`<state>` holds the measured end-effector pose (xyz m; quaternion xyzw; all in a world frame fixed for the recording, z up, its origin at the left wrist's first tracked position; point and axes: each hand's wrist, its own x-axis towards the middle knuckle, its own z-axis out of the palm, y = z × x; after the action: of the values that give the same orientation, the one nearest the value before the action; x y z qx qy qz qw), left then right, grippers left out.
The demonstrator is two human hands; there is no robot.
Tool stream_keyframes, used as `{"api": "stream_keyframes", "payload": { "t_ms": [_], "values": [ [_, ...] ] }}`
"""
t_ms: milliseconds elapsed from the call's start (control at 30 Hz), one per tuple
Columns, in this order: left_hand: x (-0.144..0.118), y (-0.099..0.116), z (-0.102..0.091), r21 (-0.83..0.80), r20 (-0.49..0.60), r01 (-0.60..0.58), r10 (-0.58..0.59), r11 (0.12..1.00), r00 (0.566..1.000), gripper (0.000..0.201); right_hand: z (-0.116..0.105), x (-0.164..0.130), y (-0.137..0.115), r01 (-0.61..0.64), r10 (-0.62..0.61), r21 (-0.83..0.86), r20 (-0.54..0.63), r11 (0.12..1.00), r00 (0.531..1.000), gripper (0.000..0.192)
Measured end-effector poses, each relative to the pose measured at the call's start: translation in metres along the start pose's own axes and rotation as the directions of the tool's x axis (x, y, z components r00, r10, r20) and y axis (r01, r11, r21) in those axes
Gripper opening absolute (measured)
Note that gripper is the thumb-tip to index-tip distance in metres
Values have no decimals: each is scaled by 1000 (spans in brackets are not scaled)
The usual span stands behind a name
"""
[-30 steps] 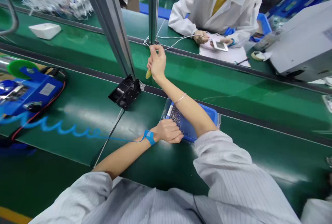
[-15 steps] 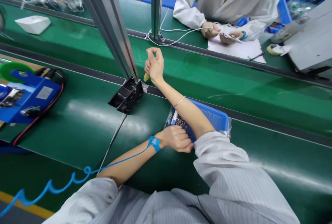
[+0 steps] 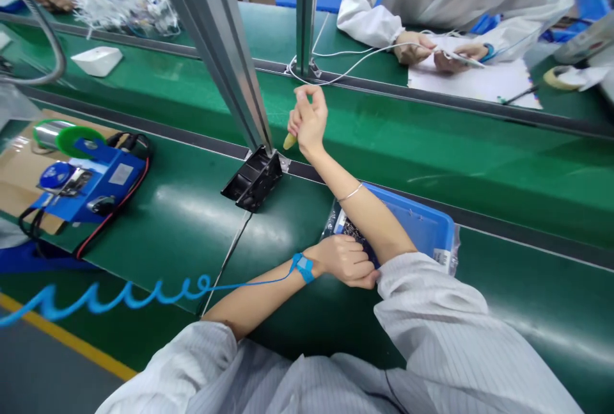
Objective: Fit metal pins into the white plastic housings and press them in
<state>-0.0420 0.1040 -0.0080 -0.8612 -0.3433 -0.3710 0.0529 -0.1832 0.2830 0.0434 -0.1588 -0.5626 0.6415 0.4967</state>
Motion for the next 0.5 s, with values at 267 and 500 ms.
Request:
{"api": "stream_keyframes", "payload": {
  "t_ms": [267, 500],
  "values": [
    [-3, -3, 6, -56, -90, -45, 40, 997, 995, 48, 3, -3, 5, -5, 7, 57, -29, 998, 1000, 54],
    [1, -5, 22, -47, 332, 37, -19, 998, 943, 51, 7, -16, -45, -266, 248, -56, -215, 962, 945, 26]
  ]
}}
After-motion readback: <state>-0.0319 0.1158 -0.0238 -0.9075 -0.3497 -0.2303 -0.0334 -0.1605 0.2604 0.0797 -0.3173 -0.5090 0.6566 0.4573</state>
